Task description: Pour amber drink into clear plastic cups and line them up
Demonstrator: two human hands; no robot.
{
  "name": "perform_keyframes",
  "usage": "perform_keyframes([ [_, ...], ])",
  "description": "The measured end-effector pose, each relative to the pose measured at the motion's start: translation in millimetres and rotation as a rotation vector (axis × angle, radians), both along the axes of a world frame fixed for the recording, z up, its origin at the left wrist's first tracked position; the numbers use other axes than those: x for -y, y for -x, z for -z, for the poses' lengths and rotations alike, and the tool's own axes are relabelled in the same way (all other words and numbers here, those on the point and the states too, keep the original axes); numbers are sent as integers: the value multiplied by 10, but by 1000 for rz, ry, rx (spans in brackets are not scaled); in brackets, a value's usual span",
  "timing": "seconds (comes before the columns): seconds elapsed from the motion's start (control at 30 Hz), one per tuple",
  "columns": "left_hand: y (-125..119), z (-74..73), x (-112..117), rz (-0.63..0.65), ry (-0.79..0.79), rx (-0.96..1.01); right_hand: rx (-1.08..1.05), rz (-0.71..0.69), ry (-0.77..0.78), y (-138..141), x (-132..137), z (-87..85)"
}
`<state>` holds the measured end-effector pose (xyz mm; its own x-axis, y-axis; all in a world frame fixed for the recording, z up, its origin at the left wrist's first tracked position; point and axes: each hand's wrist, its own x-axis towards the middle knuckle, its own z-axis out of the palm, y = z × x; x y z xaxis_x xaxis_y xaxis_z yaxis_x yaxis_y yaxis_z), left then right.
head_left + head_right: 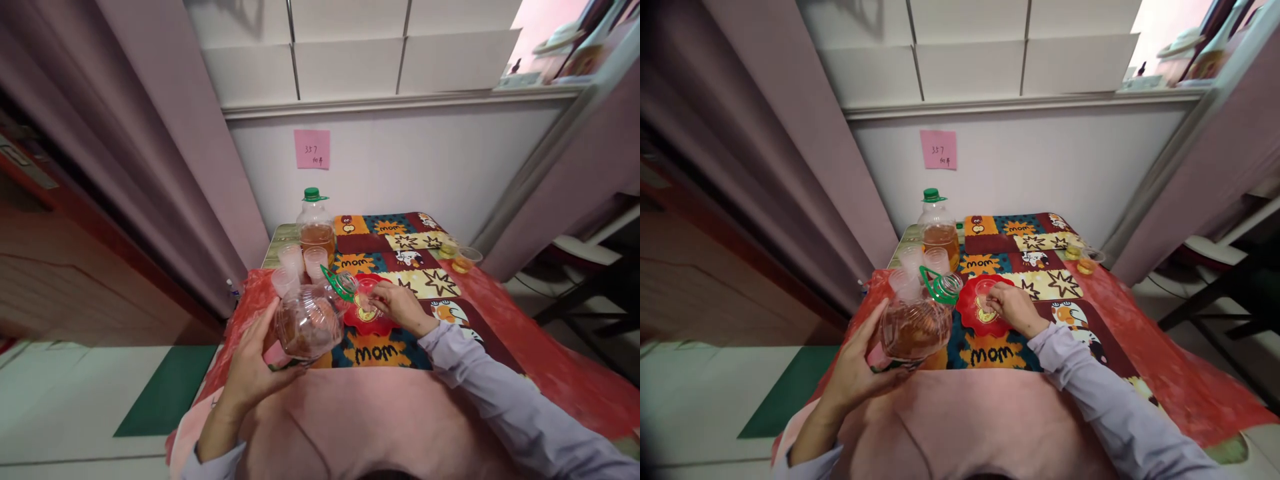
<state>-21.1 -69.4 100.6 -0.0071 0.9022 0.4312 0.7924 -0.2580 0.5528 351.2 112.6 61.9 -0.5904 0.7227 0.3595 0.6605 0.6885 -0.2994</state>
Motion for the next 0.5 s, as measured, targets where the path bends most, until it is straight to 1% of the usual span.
perform_keyframes([
  [0.07, -12, -25, -7, 2, 26, 11, 6, 14, 3, 1, 29, 3],
  [0.13, -20, -48, -14, 16, 50, 18, -2, 38, -6, -22, 81, -62],
  [0.17, -22, -56, -18, 20, 59, 18, -22, 50, -18, -41, 114, -128],
  [0.23, -28, -64, -25, 19, 62, 10, -125, 69, -50, -80, 186, -324],
  [0.3, -41, -67, -29, 11, 57, -9, -332, 98, -57, -81, 260, -553],
  [0.37, -64, -75, -31, 6, 55, -32, -621, 140, 20, -4, 337, -724],
  [0.4, -79, -82, -32, 5, 54, -44, -779, 147, 96, 72, 381, -759],
  [0.43, -96, -90, -33, 5, 55, -56, -928, 137, 191, 171, 430, -753],
  [0.5, -128, -108, -36, 3, 53, -77, -1159, 68, 401, 422, 543, -629],
])
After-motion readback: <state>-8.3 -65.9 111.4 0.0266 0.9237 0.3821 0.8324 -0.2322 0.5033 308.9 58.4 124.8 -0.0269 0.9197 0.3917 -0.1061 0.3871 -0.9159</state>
